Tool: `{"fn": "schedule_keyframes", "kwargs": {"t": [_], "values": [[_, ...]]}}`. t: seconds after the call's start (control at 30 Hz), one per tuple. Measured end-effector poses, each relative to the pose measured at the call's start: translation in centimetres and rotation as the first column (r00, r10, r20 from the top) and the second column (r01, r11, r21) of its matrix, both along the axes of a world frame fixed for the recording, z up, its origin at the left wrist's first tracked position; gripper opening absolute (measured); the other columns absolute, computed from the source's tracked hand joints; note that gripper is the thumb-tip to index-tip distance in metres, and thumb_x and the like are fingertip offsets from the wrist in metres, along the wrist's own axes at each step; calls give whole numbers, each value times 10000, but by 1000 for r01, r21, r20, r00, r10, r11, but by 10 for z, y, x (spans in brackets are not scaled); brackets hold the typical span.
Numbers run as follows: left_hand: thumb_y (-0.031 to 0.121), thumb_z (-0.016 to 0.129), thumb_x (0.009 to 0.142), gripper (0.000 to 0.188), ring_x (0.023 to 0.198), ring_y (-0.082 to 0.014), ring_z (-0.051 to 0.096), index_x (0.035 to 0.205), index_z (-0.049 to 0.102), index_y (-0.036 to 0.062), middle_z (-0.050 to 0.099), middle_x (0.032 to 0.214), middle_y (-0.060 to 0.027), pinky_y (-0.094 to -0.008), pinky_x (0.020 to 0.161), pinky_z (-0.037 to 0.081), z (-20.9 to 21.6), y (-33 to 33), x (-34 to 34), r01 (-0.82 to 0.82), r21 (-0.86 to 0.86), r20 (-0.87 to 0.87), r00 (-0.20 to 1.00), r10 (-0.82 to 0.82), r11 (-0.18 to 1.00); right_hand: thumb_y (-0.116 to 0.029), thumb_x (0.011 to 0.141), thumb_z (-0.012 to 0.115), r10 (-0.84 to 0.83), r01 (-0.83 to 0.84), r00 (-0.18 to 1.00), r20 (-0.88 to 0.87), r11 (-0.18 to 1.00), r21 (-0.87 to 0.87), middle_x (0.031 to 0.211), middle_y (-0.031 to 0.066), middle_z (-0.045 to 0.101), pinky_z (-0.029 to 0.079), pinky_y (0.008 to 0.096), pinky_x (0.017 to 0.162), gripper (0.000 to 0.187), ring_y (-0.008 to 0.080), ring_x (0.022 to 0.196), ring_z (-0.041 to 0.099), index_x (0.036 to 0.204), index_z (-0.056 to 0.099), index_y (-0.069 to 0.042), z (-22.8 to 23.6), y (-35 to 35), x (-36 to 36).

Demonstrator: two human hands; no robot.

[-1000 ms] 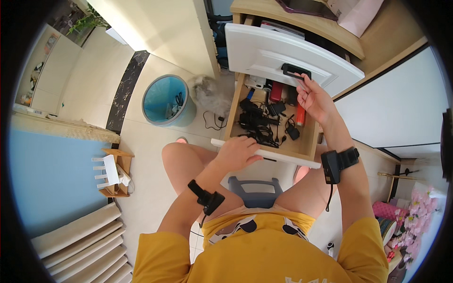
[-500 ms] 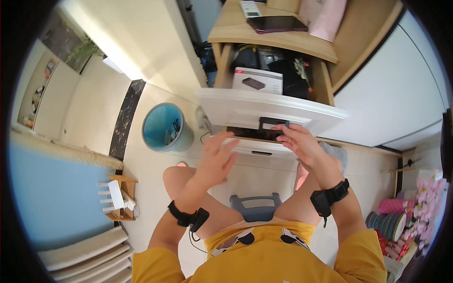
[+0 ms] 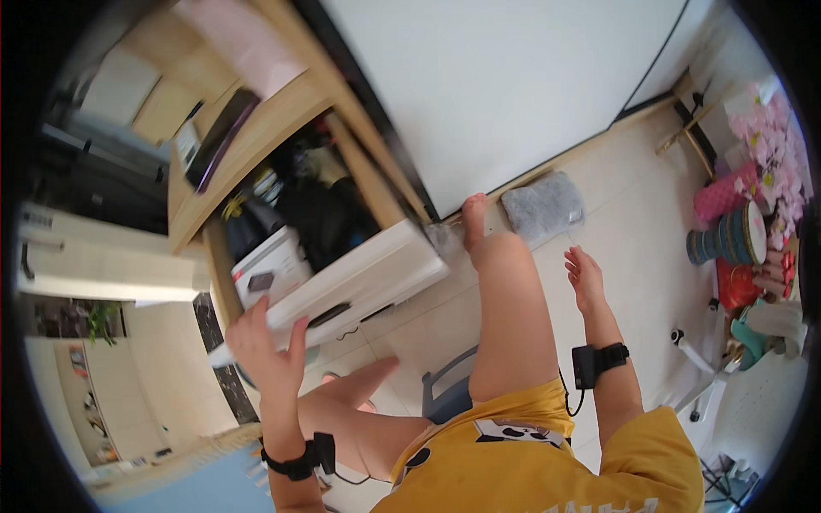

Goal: The person sits on the floor and retrieves a red light stick and a grey cloth from a drawer. They use scissors to cut a small piece of tape and then proceed to attach the light stick to a black handle, securing it with the tape.

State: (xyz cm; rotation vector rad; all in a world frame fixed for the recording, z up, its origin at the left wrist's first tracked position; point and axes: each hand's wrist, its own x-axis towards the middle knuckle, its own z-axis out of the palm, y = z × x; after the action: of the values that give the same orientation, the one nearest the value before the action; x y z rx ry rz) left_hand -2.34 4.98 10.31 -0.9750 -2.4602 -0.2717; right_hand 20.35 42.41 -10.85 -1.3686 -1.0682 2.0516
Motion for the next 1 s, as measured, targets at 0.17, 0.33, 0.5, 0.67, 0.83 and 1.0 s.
{"fn": "schedule_keyframes", "kwargs": {"t": [0.17,0.33,0.5,0.67,0.83,1.0], "values": [[139,685,656,465,923,-330,425,1051,477,11,480,976,-157,-394,820,324,-14,-8,-1,-104,8,-28,994,104,995,-379,798,555,-140,142,989,36,885,-443,1003,11,545,372,277,786,382,140,911,476,1051,513,-95,-122,33,5],[65,634,684,465,942,-278,402,1079,396,6,401,998,-133,-377,864,296,-7,-6,8,-186,-44,104,976,189,982,-424,759,593,-87,103,995,56,837,-537,1256,127,349,321,365,917,713,252,1119,367,1269,306,-17,-197,40,-42],[42,557,713,380,893,-241,390,1043,374,-8,385,944,-109,-342,848,300,-1,4,9,-231,-79,168,956,242,970,-506,665,656,78,26,981,177,854,-519,1346,158,214,270,414,940,902,286,1209,260,1297,238,-15,-222,56,-88],[114,541,696,392,911,-220,363,1026,366,-7,368,952,-102,-322,843,290,-1,-5,13,-238,-73,225,942,248,969,-518,635,672,-13,79,991,136,867,-492,1392,134,157,295,434,919,899,325,1226,242,1315,254,-106,-262,72,-123],[103,519,694,376,908,-212,351,1018,363,-6,358,937,-100,-321,838,286,-4,6,4,-210,-90,165,961,222,974,-396,674,657,-280,315,947,160,692,-649,1125,90,445,421,413,744,633,255,1005,450,1183,401,-122,-280,122,-157],[89,537,783,405,975,-239,371,1109,331,-35,376,1017,-127,-336,894,272,3,7,-22,-175,-130,129,973,191,976,-274,731,583,-255,331,925,281,906,-266,1014,75,526,463,356,665,418,209,911,522,1105,477,-122,-252,172,-151]]}}
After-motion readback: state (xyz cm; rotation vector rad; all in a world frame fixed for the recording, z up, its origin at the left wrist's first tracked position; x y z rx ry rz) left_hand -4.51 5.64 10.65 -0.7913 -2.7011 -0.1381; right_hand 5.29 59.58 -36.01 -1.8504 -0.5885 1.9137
